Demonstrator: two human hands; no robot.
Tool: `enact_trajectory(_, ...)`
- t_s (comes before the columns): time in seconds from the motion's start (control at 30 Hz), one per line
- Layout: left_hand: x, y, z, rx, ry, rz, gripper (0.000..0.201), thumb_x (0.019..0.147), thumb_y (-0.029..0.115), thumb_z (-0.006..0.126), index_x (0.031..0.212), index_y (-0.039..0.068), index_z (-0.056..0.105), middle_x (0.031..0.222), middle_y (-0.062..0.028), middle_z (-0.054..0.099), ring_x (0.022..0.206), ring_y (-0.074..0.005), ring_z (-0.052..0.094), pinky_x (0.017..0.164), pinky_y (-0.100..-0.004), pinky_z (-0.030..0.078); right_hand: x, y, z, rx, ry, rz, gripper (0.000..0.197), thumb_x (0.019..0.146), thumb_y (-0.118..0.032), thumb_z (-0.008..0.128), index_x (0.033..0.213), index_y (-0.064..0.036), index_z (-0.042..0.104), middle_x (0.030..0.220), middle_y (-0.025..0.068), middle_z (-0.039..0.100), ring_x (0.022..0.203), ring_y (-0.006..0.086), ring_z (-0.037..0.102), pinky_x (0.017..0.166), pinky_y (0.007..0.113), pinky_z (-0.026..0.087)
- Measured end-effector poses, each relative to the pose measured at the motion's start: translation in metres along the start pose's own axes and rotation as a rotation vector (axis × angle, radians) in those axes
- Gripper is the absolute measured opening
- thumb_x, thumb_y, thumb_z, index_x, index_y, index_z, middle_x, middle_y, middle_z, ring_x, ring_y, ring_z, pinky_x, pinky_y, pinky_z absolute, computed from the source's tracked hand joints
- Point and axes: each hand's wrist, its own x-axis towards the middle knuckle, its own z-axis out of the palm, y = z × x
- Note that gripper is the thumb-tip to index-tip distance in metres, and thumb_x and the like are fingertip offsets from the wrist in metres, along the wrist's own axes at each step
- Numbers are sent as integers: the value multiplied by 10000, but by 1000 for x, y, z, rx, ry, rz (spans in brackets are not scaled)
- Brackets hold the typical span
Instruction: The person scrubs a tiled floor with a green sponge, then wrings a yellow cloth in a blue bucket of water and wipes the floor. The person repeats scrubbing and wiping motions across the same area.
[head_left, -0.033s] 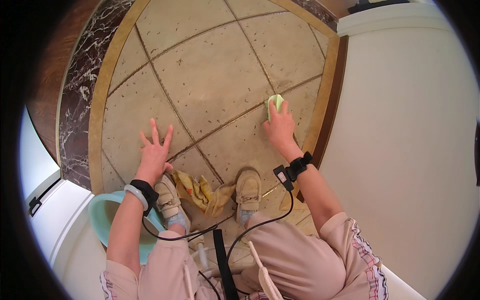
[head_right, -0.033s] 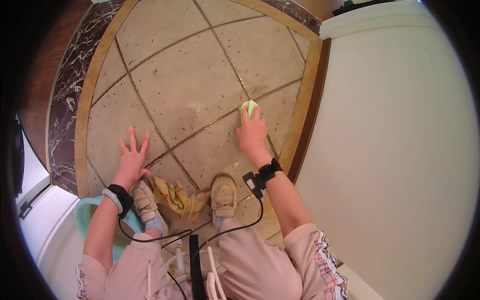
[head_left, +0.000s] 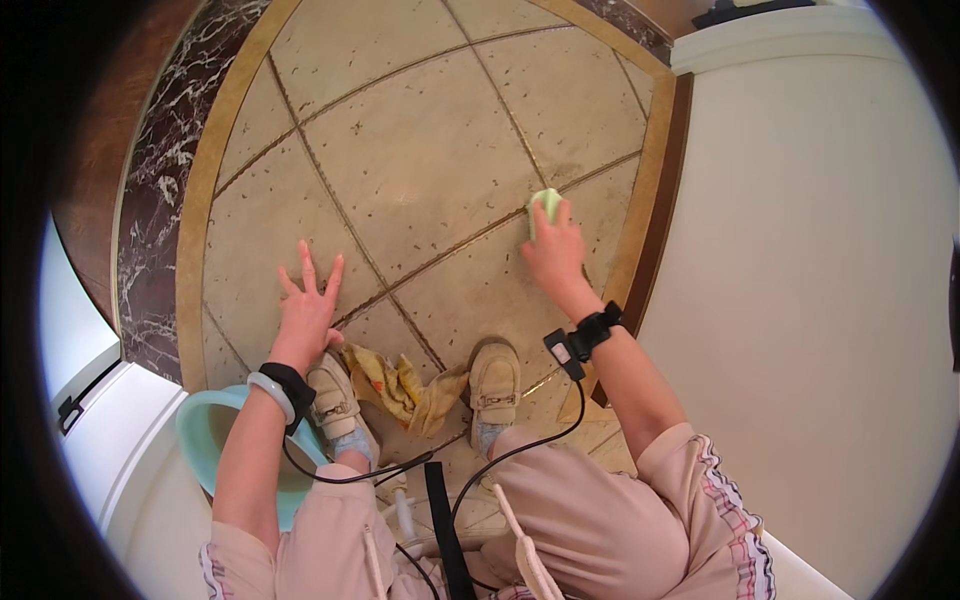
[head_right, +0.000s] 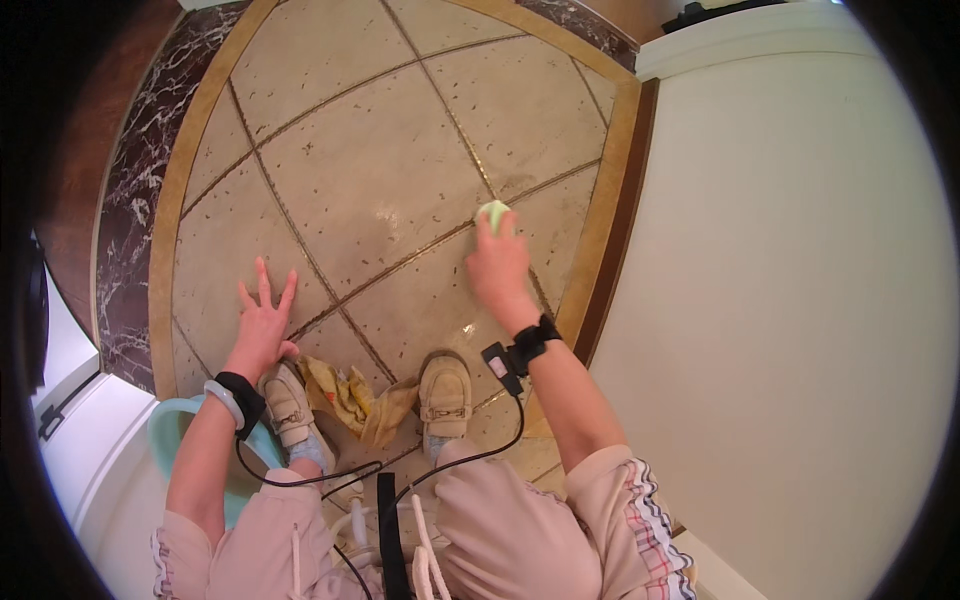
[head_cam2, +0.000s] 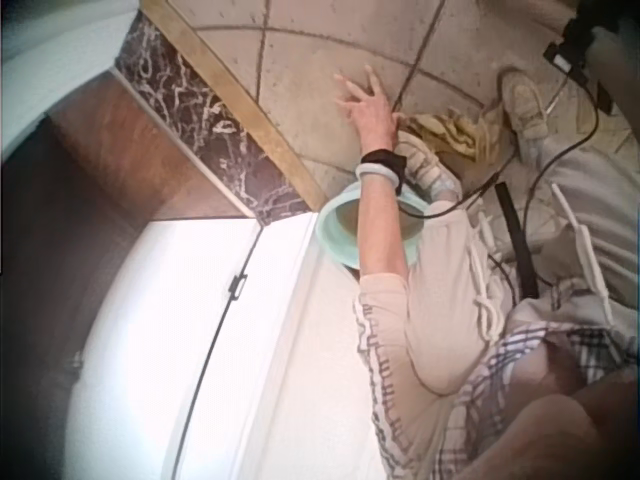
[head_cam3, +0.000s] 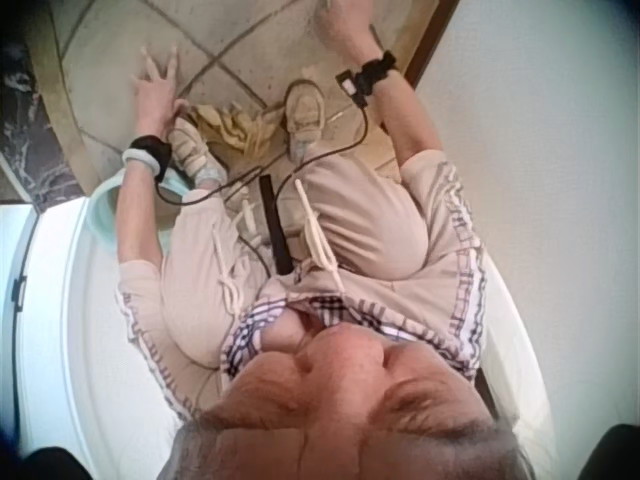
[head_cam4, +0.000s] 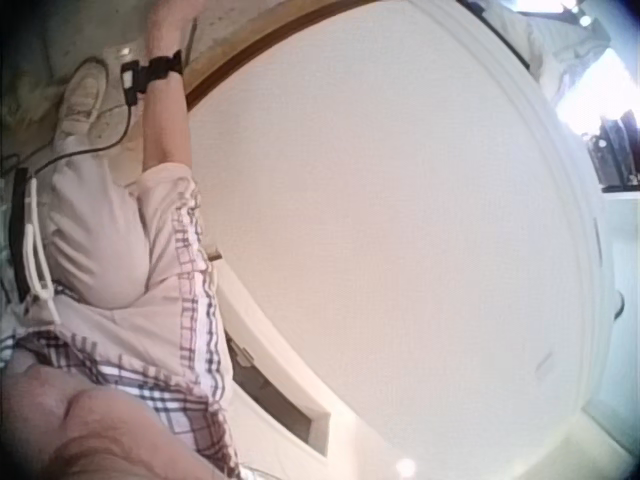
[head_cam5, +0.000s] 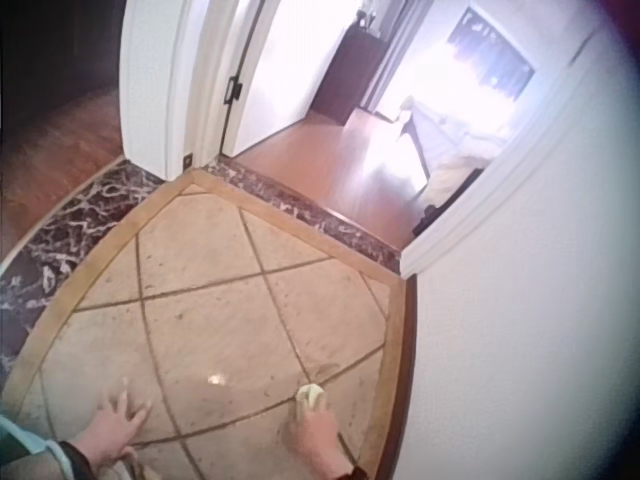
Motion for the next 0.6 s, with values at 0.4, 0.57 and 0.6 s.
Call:
enact_trajectory(0.4, -5, -4, 1, 2, 29, -3, 1364, 541, 335, 938, 1592, 224, 75, 1598, -321, -43, 1281, -627, 382, 845, -466, 586, -120, 91, 21, 213, 10, 294, 733, 763, -161, 725, 1430, -84, 432, 1338, 271, 401, 1046, 456, 589, 856, 473, 528)
enact_trajectory(0.57, 6, -2, 2, 16, 16, 2, 1360, 536, 339, 938, 1591, 207, 90, 1595, -328, -33, 1280, -629, 374, 913, -486, 552, -111, 42, 35, 233, 115, 380, 756, 765, -157, 713, 1451, -63, 409, 1363, 294, 359, 1079, 463, 561, 892, 474, 508)
enact_trajectory(0.6, 5, -3, 4, 5, 40, 18, 1359, 535, 339, 939, 1591, 204, 93, 1595, -328, -32, 1283, -630, 368, 934, -491, 541, -82, 31, 31, 285, 161, 316, 724, 770, -170, 711, 1426, -62, 426, 1324, 278, 385, 1058, 460, 564, 874, 476, 513)
